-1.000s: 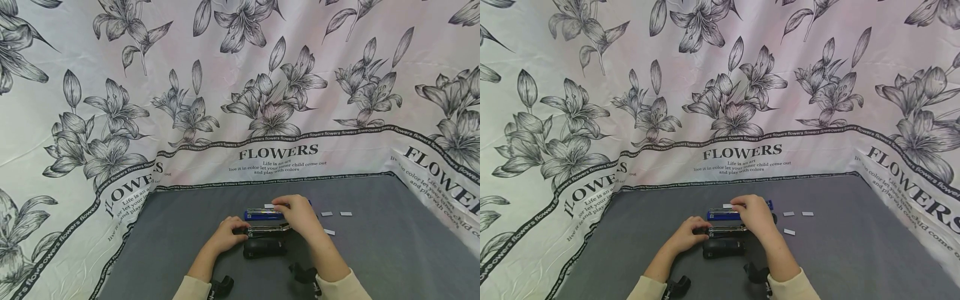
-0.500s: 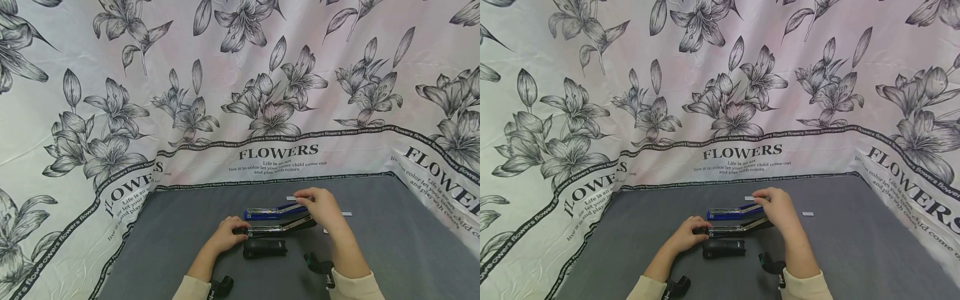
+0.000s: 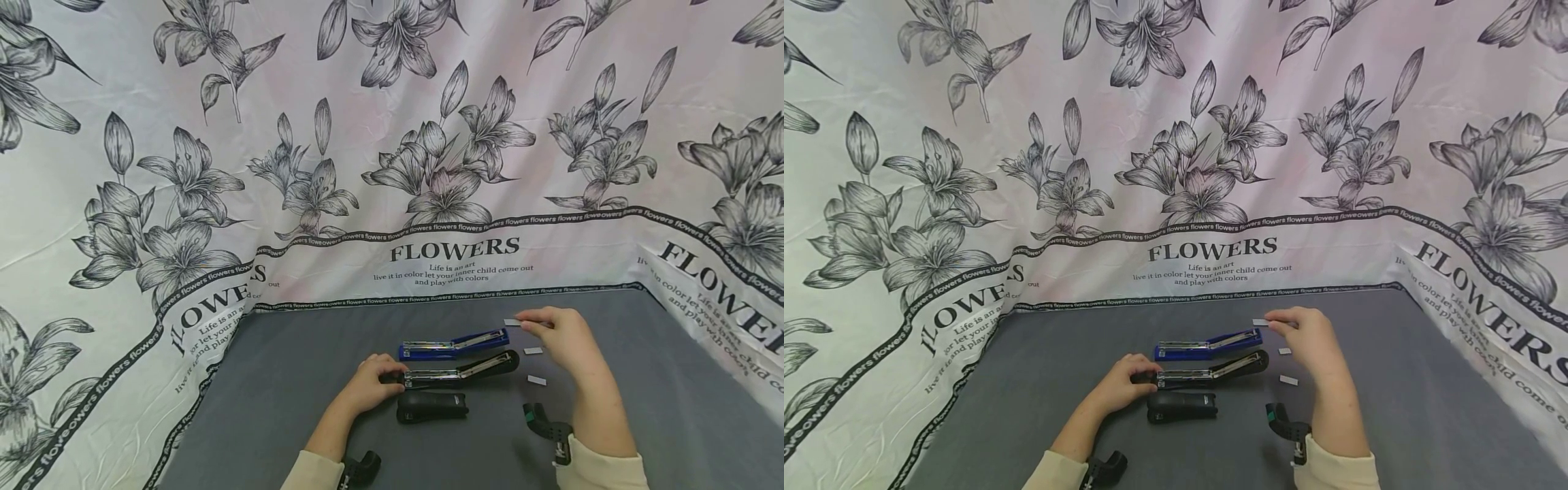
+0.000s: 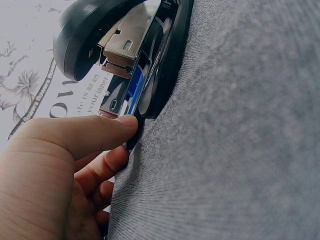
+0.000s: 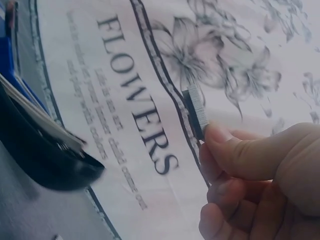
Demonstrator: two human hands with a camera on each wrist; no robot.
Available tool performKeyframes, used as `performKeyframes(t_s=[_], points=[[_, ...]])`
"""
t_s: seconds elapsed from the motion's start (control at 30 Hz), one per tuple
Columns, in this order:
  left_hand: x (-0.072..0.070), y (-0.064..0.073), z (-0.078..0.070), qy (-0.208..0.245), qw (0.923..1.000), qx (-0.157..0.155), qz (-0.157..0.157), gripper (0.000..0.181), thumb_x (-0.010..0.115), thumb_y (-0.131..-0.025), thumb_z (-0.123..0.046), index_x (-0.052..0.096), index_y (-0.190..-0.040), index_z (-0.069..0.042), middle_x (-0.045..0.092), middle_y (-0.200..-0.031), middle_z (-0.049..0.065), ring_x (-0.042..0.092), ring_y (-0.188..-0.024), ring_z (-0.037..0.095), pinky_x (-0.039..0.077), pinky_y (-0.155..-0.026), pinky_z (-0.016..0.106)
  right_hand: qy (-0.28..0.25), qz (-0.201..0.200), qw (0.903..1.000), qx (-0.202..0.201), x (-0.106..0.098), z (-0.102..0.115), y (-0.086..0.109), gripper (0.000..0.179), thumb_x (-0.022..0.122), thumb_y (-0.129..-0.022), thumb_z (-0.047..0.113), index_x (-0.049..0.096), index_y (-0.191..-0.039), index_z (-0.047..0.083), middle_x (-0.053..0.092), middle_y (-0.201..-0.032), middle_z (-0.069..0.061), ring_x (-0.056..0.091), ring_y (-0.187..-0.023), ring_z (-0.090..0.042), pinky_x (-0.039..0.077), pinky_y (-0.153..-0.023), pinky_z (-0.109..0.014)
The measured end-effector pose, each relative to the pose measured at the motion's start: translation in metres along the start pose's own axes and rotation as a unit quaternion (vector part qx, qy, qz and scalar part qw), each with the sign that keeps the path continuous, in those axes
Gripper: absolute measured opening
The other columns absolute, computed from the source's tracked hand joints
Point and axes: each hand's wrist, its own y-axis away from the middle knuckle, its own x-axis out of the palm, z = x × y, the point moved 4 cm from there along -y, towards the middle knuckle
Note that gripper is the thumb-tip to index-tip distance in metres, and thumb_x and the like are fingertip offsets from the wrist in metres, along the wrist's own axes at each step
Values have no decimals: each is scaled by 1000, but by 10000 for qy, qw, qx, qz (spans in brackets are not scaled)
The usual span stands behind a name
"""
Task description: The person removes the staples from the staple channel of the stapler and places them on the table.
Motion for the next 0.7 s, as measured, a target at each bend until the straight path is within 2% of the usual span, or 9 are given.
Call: performKeyframes(t_s=[0.17,0.23,0.33,0.57,0.7], points=[[0,0,0,3,10000,19,-11,27,80,-88,-15,78,-115,-16,63,-96,-11,48,-91,10,36,-91,43,93,68,9999,98,-10,-13,2,30,64,-103,19,72,-125,1,66,-118,-25,63,-91,-35,49,-70,-45],[0,0,0,12,10000,51,-20,27,80,-88,-15,78,-115,-16,62,-95,-11,48,-91,10,36,-90,43,110,161,9996,202,-14,-20,4,30,63,-103,19,71,-126,0,65,-118,-26,61,-89,-33,48,-69,-43],[0,0,0,-14,9999,93,-40,27,80,-88,-16,78,-115,-18,62,-95,-12,49,-90,9,37,-89,43,142,290,9989,342,-19,-33,6,32,61,-105,19,69,-127,-2,63,-126,-29,63,-100,-37,51,-76,-48],[0,0,0,-53,9999,97,-48,26,80,-89,-17,78,-115,-19,62,-95,-12,49,-90,9,37,-88,43,175,465,9971,570,-31,-58,11,36,59,-106,21,67,-130,-4,62,-128,-31,60,-107,-43,49,-81,-55],[-1,0,0,-40,9999,119,-64,26,80,-89,-16,78,-114,-19,62,-95,-11,49,-90,10,37,-89,43,192,554,9955,737,-34,-69,12,36,59,-105,20,67,-130,-4,58,-133,-33,56,-117,-50,47,-89,-63]])
